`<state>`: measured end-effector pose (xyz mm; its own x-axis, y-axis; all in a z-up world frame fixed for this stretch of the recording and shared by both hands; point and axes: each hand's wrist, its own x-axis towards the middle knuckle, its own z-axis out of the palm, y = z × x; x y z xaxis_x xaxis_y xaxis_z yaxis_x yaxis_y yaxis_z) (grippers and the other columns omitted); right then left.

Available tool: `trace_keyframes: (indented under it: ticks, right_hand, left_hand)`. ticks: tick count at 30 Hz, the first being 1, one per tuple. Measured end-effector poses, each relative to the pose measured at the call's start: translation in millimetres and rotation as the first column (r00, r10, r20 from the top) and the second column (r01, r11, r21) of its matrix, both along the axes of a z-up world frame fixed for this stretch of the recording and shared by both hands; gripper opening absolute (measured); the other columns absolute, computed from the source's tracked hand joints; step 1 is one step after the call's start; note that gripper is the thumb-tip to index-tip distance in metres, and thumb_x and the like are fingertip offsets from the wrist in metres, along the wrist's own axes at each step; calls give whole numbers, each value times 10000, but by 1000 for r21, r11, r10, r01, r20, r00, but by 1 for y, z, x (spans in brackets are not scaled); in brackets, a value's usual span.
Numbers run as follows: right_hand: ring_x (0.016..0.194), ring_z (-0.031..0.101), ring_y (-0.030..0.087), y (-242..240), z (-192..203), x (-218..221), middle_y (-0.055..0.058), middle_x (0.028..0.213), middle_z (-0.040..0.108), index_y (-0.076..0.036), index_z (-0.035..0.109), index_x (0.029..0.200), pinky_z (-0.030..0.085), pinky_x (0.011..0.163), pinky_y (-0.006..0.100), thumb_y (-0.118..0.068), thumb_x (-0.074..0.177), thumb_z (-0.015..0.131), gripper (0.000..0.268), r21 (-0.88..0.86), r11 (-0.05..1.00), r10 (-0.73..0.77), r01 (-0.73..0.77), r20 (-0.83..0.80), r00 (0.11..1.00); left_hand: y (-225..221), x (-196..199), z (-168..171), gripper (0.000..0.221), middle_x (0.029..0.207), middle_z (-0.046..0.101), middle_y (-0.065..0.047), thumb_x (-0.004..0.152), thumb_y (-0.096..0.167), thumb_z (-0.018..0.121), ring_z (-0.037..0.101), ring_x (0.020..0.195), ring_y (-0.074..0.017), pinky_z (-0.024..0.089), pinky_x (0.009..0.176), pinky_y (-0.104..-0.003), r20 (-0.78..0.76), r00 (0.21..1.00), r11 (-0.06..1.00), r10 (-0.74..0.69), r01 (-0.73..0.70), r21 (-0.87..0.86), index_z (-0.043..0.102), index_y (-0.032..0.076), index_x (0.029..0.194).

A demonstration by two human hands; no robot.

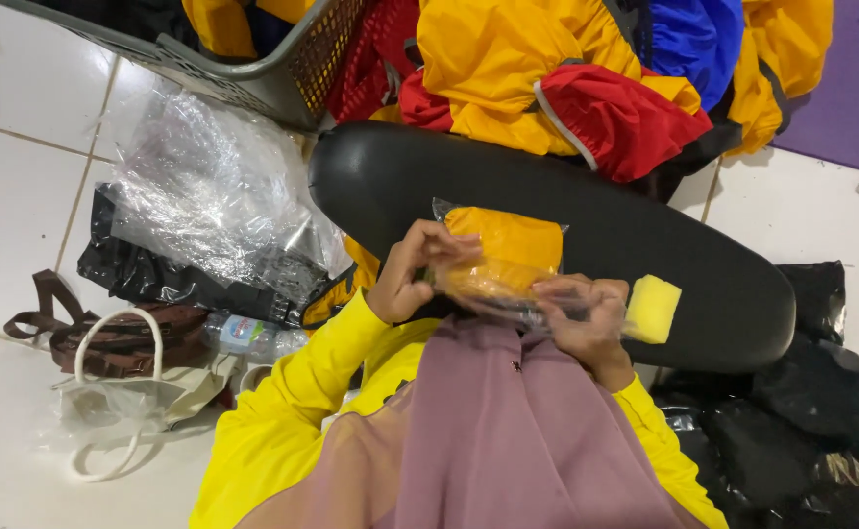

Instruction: Folding a fabric cover, placing it in a plastic bag, sealing it with tape, and trimming excess threads with scissors.

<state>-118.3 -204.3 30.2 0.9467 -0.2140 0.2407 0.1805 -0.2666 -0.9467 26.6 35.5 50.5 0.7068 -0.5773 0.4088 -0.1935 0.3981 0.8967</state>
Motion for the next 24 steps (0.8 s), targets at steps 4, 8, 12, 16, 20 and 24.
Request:
trace_keyframes:
  ticks: [4,8,12,16,20,24]
  right_hand:
    - [803,745,167,7,-8,1,14,894,792,-133,675,879,554,731,264,-262,903,792,176,-335,921,-198,198,35,980]
    - [718,654,332,-5,17,12,157,858,688,55,592,1024,530,644,359,-53,1013,646,121,-798,546,180,255,409,895]
    - [818,729,533,-46,-53,12,285,907,732,57,676,965,583,694,639,-11,971,611,94,-372,927,274,-53,573,772]
    - [1083,647,318,-78,-120,-4,235,1184,658,63,502,1325,530,895,417,-299,873,738,625,145,865,486,-481,-4,874]
    - [517,620,100,-25,-98,2,7,598,574,-76,335,926,518,634,108,-2,1055,464,197,227,964,-144,139,5,990]
    - [471,685,179,7,-62,34,35,615,701,-119,292,1042,518,466,245,-229,1074,444,191,-116,962,-262,249,-114,958]
  left_hand:
    - [4,3,-4,673,1291,695,-245,839,461,800,554,1326,-406,393,1139,-530,381,923,994,-48,8,106,634,-47,1248]
    - [-4,1,8,233,1134,760,-194,1019,142,630,707,1139,-420,513,1060,-543,561,826,997,47,-76,28,757,-47,1065]
    - [-7,-4,5,240,1128,768,-185,1044,105,577,727,1109,-406,544,1033,-530,502,863,994,53,-96,59,760,-50,1043]
    - [-5,-7,-28,348,1089,769,-185,1087,234,504,730,1039,-423,602,878,-519,486,873,973,33,-140,186,743,-19,1066]
    - [-9,-6,-34,274,926,760,-234,1043,141,550,722,875,-483,617,731,-533,315,944,910,99,-215,355,734,-48,970]
    - [-16,-4,-47,277,876,769,-180,1046,189,585,746,879,-405,606,727,-460,101,980,865,170,-197,461,780,16,953]
